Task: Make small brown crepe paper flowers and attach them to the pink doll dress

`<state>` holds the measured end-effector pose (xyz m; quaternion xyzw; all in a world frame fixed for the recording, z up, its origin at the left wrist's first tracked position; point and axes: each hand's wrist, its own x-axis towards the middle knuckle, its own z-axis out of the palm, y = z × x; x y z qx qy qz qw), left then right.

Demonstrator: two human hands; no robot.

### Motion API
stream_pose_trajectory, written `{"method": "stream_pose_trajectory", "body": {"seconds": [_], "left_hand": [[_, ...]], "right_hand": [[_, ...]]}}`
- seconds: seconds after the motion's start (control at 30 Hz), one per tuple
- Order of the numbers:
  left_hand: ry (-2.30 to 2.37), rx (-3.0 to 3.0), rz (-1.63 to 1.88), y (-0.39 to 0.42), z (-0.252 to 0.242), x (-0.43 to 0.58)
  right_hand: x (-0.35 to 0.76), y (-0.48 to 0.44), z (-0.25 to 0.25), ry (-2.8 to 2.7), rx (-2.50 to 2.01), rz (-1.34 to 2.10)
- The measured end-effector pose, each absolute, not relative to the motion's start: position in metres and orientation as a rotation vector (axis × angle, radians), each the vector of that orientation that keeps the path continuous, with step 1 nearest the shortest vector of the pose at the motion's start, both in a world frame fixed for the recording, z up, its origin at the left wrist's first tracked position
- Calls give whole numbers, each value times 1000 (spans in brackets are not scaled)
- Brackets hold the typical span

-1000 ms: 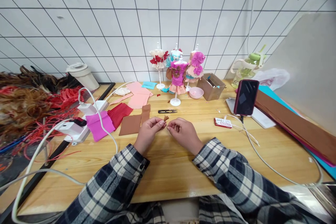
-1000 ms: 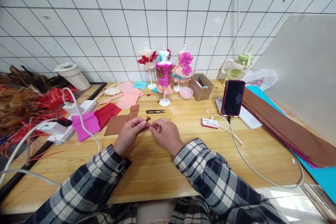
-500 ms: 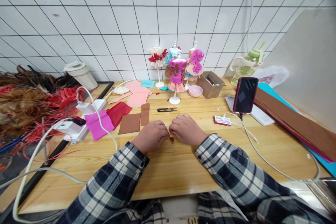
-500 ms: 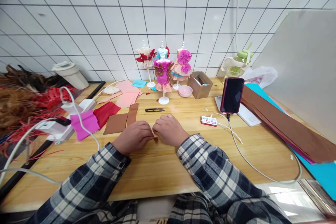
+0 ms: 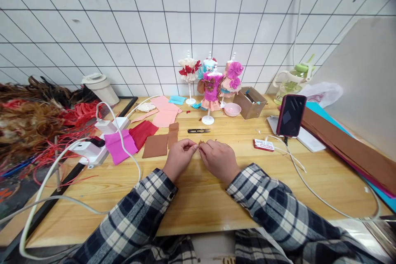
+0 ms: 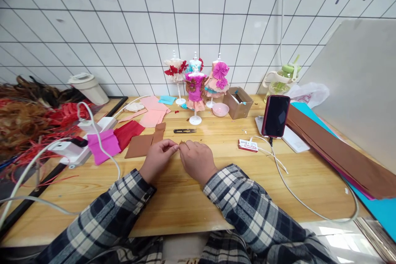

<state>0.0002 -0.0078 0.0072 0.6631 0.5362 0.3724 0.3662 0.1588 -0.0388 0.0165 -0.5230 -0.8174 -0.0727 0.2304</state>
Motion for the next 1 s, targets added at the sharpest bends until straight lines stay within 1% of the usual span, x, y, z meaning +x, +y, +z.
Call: {"method": "stream_pose_trajectory", "body": {"seconds": [0.1, 0.17, 0.27, 0.37, 0.43, 0.77, 1.0], "left_hand": [[1093, 1279, 1048, -9, 1, 2], [1002, 1176, 1068, -10, 0, 3], [1066, 1391, 1092, -12, 5, 1], [1139, 1869, 1054, -11, 12, -4], [1113, 2046, 991, -10, 16, -7], [1152, 1952, 835, -9, 10, -5], [1092, 1981, 731, -11, 13, -3]], "right_hand": [[160, -37, 15, -2093, -1397, -47], [163, -33, 13, -1976, -1349, 136], [170, -24, 7, -1866, -1278, 395], [177, -15, 1, -1864, -1184, 537], [181, -11, -2, -1879, -1112, 604], [183, -7, -4, -1793, -1132, 885], [183, -5, -9, -1631, -1076, 1220]]}}
